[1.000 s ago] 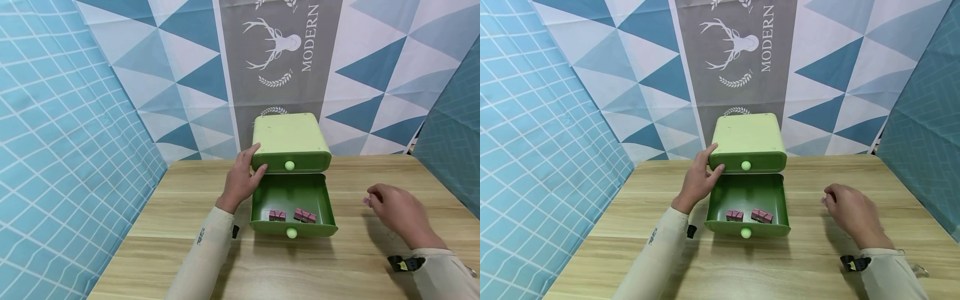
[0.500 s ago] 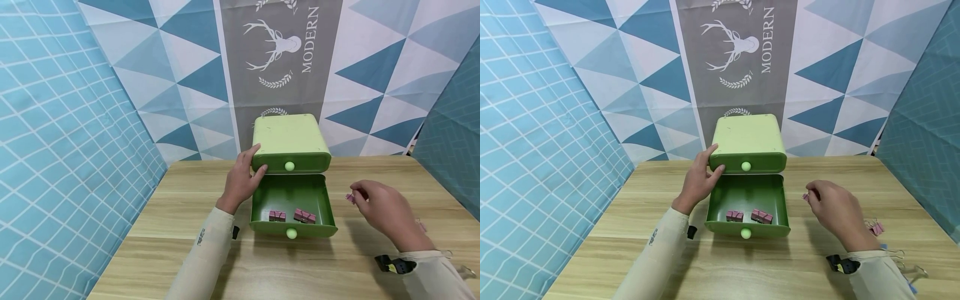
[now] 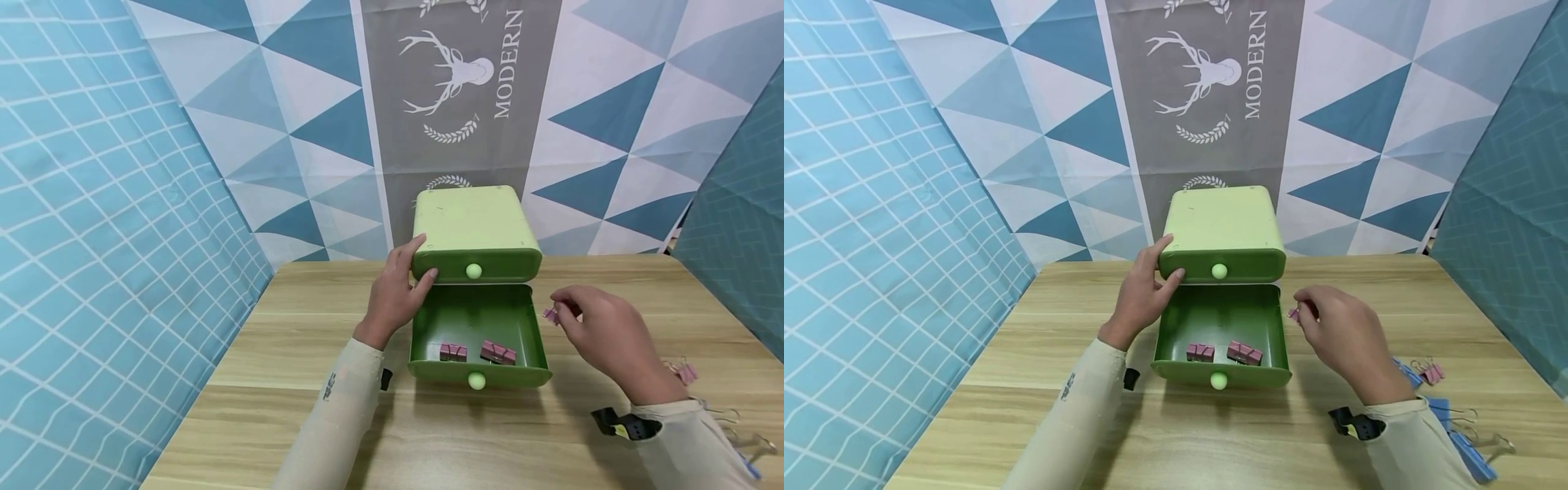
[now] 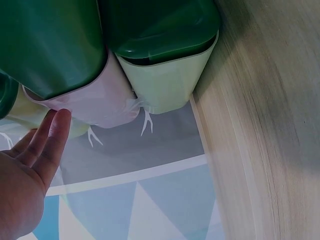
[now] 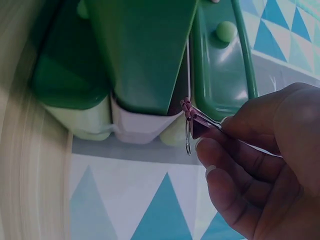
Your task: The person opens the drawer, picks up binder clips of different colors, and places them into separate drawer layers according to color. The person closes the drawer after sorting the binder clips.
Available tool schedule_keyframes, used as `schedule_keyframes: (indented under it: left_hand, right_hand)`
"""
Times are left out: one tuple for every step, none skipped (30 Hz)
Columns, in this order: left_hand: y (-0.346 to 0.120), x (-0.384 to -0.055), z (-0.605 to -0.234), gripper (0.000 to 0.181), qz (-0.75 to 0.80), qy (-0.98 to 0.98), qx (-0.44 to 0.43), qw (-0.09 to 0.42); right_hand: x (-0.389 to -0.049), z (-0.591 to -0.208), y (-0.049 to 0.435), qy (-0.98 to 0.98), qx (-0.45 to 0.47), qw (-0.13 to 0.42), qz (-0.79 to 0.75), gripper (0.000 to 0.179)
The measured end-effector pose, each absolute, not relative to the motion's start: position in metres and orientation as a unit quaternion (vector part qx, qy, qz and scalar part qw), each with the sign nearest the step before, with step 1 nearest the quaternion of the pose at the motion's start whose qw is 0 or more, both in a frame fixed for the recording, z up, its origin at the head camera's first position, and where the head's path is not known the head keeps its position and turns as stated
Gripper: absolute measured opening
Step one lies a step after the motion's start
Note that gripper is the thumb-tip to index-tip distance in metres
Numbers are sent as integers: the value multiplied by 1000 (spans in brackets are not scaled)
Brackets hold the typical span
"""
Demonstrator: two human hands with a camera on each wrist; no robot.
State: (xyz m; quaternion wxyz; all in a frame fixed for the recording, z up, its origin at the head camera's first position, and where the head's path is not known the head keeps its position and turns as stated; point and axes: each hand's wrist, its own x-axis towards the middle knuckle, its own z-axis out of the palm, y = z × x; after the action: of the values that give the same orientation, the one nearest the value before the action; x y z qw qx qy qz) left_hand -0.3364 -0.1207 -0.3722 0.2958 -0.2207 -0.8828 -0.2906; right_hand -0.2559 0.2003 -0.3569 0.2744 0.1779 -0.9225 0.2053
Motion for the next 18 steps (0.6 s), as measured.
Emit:
schedule_keyframes:
  left_hand:
    - [-121, -336, -372, 64, -290, -883, -220, 296]
    - [-121, -336, -372, 64, -291, -883, -219, 295]
    - [-121, -336, -372, 64, -291, -883, -219, 295]
    - [-121, -336, -372, 64, -291, -884, -218, 295]
    - [-121, -336, -372, 64, -291, -884, -218, 294]
    - [-121, -336, -372, 64, -291, -884, -218, 294]
    - [-121, -336, -372, 64, -291, -884, -218, 293]
    - [-121, -336, -372, 64, -291, -884, -219, 293]
    - [-121, -336, -372, 64, -291, -884, -219, 292]
    - [-121, -336, -372, 64, -292, -884, -219, 292]
    - [-121, -336, -372, 64, -292, -884, -218, 292]
    - [-121, -336, -372, 64, -292, -884, -219, 292]
    - [-121, -336, -372, 64, -293, -884, -218, 293]
    - [-121, -336, -372, 64, -294, -883, -218, 293]
    - [-121, -336, -372, 64, -293, -883, -218, 294]
    - [-121, -336, -372, 64, -293, -883, -218, 294]
    - [-121, -336, -372, 64, -293, -883, -219, 294]
    - [-121, -336, -372, 64, -292, -883, -219, 294]
  right_hand:
    - [-256, -356, 198, -922, 178, 275, 207, 13]
    - [-256, -356, 196, -921, 179, 275, 211, 12]
    - [-255, -356, 194, -920, 181, 275, 214, 12]
    - [-255, -355, 192, -919, 182, 274, 217, 12]
    - [-255, -355, 190, -918, 184, 273, 220, 12]
    - [-254, -354, 188, -918, 186, 273, 221, 12]
    - [-254, -354, 185, -917, 189, 273, 221, 11]
    - [-254, -353, 183, -916, 191, 273, 222, 11]
    - [-254, -353, 181, -916, 194, 273, 222, 11]
    - [-254, -353, 179, -915, 197, 273, 222, 11]
    - [-254, -354, 176, -914, 201, 272, 222, 11]
    - [-254, -354, 173, -914, 207, 271, 222, 11]
    - [-255, -355, 171, -914, 212, 267, 221, 12]
    - [-255, -356, 168, -913, 218, 264, 220, 12]
    - [-256, -357, 166, -914, 224, 259, 218, 12]
    - [-256, -358, 163, -914, 229, 255, 217, 12]
    - [-257, -360, 161, -915, 235, 250, 214, 12]
    - [-258, -361, 159, -916, 238, 244, 212, 11]
